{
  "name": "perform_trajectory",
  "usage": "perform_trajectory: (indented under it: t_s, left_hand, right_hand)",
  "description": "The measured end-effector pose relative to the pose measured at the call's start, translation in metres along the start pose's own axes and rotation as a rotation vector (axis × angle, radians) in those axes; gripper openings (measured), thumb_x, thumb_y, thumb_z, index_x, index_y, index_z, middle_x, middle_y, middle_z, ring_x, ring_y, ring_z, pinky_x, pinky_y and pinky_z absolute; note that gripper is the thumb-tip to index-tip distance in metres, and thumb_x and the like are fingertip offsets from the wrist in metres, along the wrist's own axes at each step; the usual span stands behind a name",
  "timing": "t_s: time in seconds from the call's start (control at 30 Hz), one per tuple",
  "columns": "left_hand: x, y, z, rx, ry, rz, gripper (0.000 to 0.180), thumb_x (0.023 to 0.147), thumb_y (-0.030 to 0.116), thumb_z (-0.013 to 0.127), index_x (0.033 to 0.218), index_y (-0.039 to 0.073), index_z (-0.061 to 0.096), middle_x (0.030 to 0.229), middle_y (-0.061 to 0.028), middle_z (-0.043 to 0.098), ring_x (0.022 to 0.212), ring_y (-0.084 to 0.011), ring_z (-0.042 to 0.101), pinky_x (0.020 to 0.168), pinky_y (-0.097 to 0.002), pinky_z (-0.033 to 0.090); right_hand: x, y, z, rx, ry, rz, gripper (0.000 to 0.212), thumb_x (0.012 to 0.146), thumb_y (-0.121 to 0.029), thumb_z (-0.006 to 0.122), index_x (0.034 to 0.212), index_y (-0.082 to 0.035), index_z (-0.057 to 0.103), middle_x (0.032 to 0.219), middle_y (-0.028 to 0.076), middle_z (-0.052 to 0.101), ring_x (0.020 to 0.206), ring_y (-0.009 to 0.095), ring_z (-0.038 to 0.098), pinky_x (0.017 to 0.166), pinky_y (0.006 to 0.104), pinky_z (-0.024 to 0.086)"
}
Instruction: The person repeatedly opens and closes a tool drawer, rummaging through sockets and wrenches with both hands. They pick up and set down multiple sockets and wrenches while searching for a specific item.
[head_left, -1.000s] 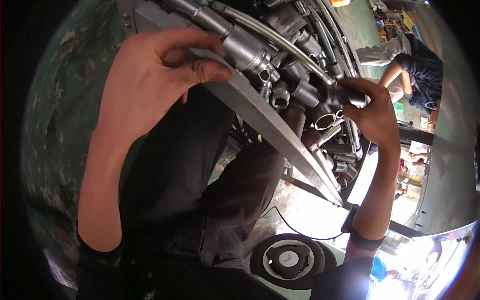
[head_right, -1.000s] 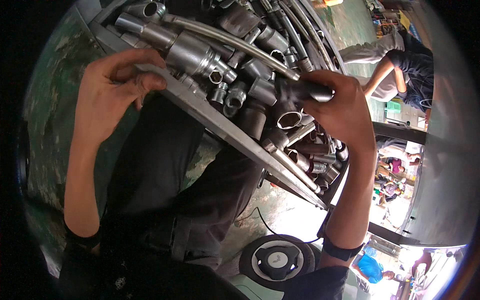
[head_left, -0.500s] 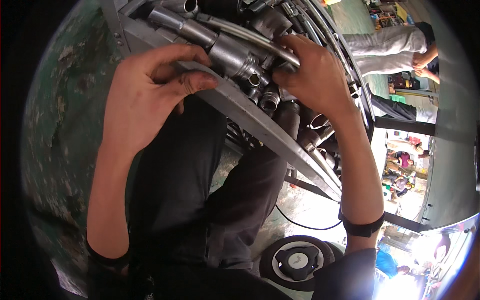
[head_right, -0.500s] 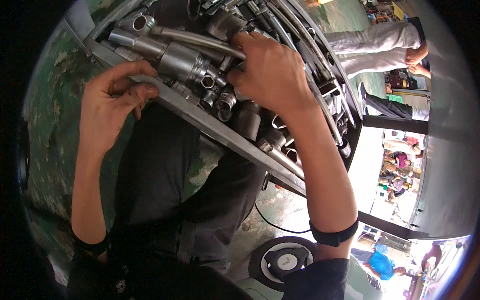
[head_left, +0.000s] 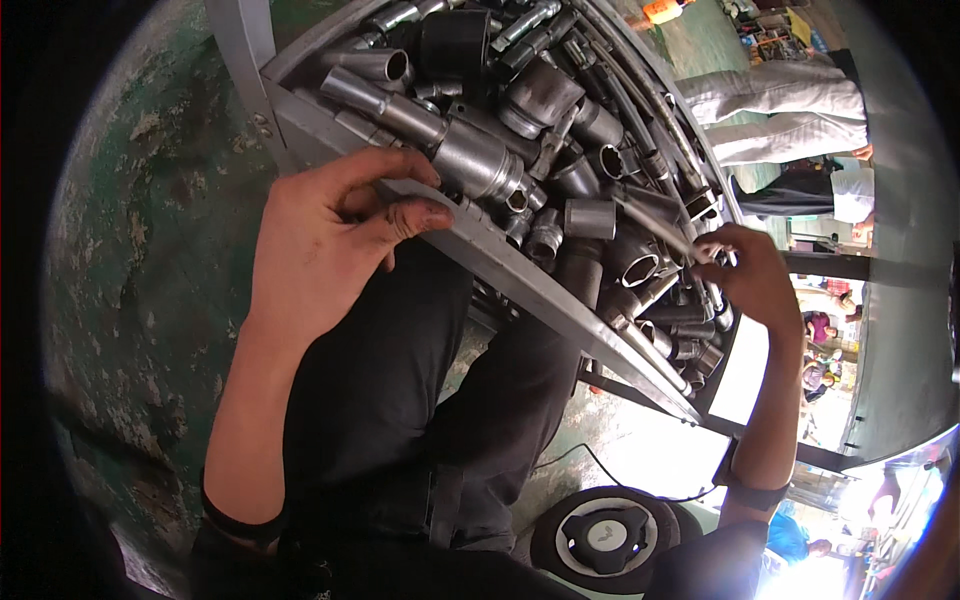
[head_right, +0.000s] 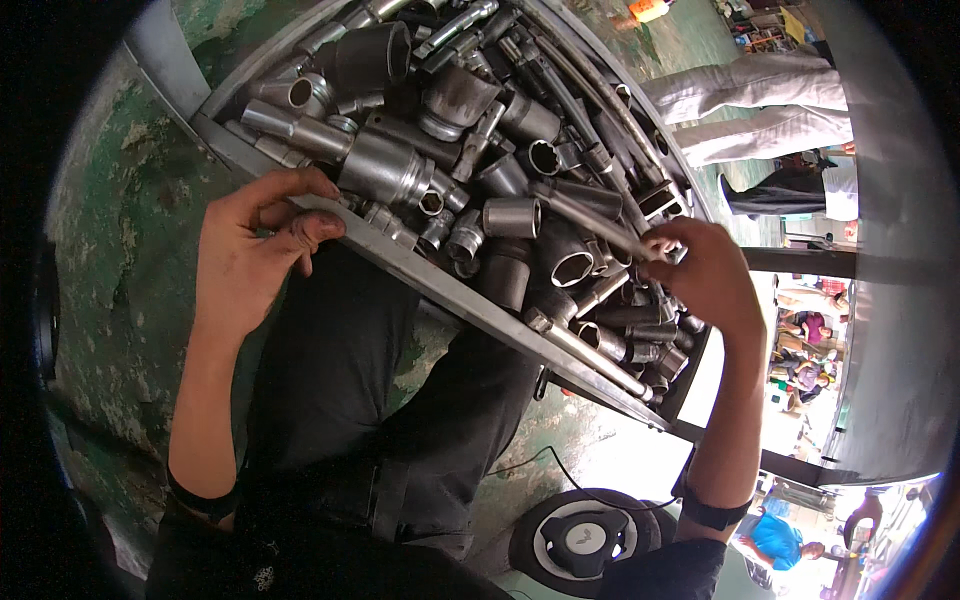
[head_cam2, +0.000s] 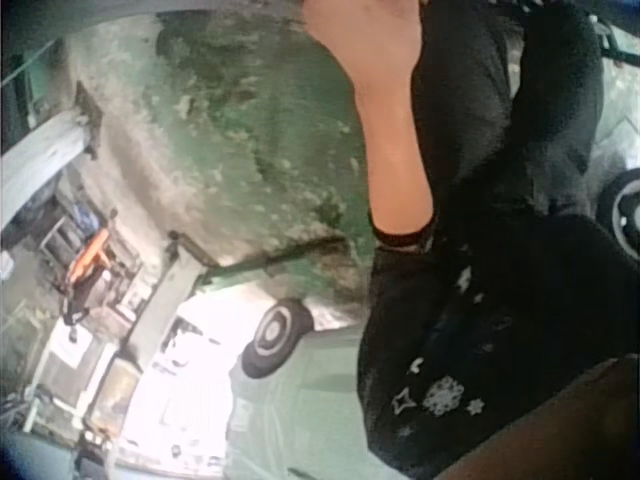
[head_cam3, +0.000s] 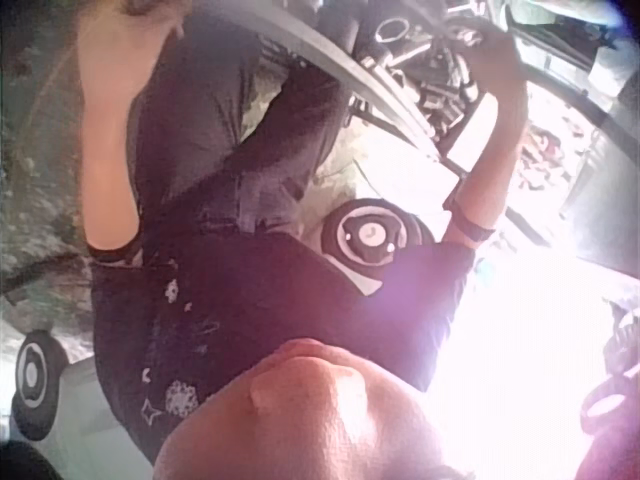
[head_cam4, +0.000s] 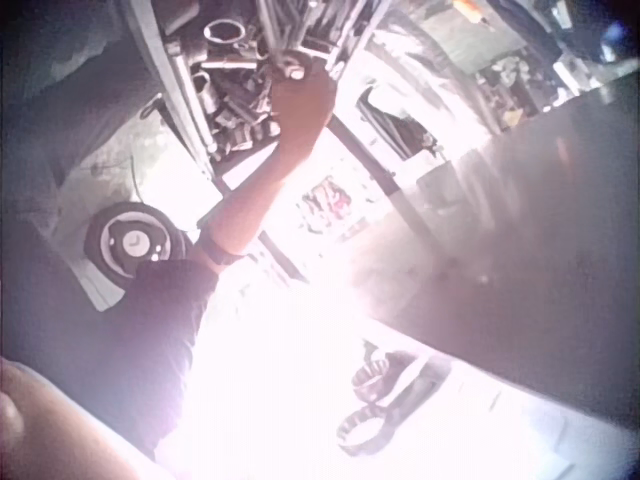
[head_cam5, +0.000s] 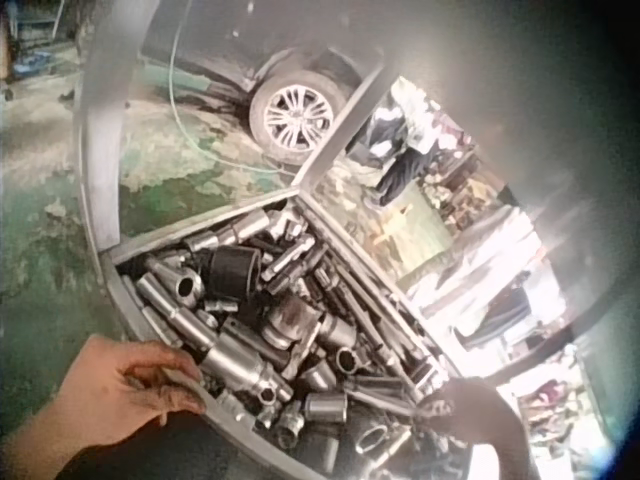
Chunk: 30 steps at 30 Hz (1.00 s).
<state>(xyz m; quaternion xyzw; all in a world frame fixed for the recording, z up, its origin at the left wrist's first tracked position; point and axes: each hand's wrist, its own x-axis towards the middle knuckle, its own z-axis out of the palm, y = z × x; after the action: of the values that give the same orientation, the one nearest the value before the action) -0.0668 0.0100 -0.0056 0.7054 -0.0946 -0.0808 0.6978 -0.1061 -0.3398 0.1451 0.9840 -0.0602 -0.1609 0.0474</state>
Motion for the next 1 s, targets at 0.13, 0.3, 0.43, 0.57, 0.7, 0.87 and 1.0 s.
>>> perform_trajectory:
  t_s: [0.13, 0.3, 0.43, 0.57, 0.7, 0.87, 1.0]
  left_hand:
    - [-0.002, -0.002, 0.002, -0.087, 0.029, 0.004, 0.023, 0.083, 0.01, 0.076, 0.104, 0.002, 0.071, 0.063, -0.0019, 0.068, 0.052, -0.0024, 0.053, 0.048, -0.0212, 0.038]
    - [-0.005, -0.002, 0.006, -0.06, 0.059, -0.018, 0.033, 0.081, 0.013, 0.079, 0.111, 0.002, 0.069, 0.062, -0.0022, 0.066, 0.054, -0.0032, 0.055, 0.051, -0.0217, 0.041]
    - [-0.008, -0.002, -0.003, 0.108, 0.203, 0.082, 0.056, 0.074, 0.018, 0.084, 0.126, 0.011, 0.063, 0.063, -0.0017, 0.063, 0.058, -0.006, 0.058, 0.056, -0.0242, 0.045]
    - [-0.006, -0.002, -0.02, 0.369, 0.25, 0.076, 0.069, 0.07, 0.021, 0.087, 0.133, 0.02, 0.06, 0.062, -0.0015, 0.06, 0.059, -0.009, 0.059, 0.058, -0.0261, 0.046]
    - [-0.002, 0.001, -0.026, 0.312, 0.182, 0.065, 0.067, 0.073, 0.024, 0.085, 0.134, 0.018, 0.059, 0.062, -0.0023, 0.058, 0.058, -0.0101, 0.058, 0.059, -0.0259, 0.046]
    - [0.003, 0.01, -0.034, 0.253, 0.165, 0.022, 0.053, 0.08, 0.027, 0.081, 0.128, 0.013, 0.064, 0.06, -0.0032, 0.058, 0.057, -0.0093, 0.057, 0.057, -0.0265, 0.044]
    - [0.007, 0.012, -0.037, 0.304, 0.159, -0.028, 0.041, 0.087, 0.021, 0.076, 0.124, 0.007, 0.064, 0.063, -0.0017, 0.057, 0.058, -0.0077, 0.054, 0.056, -0.0251, 0.041]
  right_hand:
    - [0.004, -0.026, 0.0, 0.267, 0.115, -0.11, 0.036, 0.075, -0.008, 0.079, 0.109, -0.001, 0.07, 0.099, 0.01, 0.072, 0.095, 0.019, 0.067, 0.09, 0.0322, 0.049]
    - [0.045, -0.119, 0.021, 0.467, 0.287, -0.61, 0.054, 0.074, -0.005, 0.077, 0.125, -0.006, 0.061, 0.115, 0.014, 0.067, 0.105, 0.024, 0.066, 0.093, 0.0339, 0.05]
    - [0.069, -0.173, 0.04, 0.279, 0.262, -0.694, 0.06, 0.066, -0.008, 0.071, 0.125, -0.011, 0.061, 0.111, 0.012, 0.062, 0.105, 0.034, 0.062, 0.088, 0.0416, 0.053]
    - [0.063, -0.173, 0.027, 0.123, 0.186, -0.645, 0.055, 0.068, -0.012, 0.074, 0.121, -0.013, 0.062, 0.114, 0.01, 0.062, 0.103, 0.032, 0.063, 0.086, 0.042, 0.053]
    - [0.055, -0.161, 0.02, -0.029, 0.293, -0.732, 0.04, 0.07, -0.017, 0.08, 0.106, -0.009, 0.065, 0.113, 0.011, 0.062, 0.102, 0.031, 0.064, 0.084, 0.0414, 0.054]
    - [0.036, -0.119, 0.024, 0.357, 0.416, -0.738, 0.03, 0.066, -0.01, 0.085, 0.087, -0.005, 0.064, 0.112, 0.013, 0.065, 0.098, 0.029, 0.067, 0.077, 0.0395, 0.055]
    - [-0.001, -0.076, 0.01, 0.488, 0.53, -0.738, 0.036, 0.06, -0.009, 0.089, 0.077, 0.0, 0.059, 0.119, 0.019, 0.064, 0.1, 0.029, 0.068, 0.079, 0.0374, 0.056]
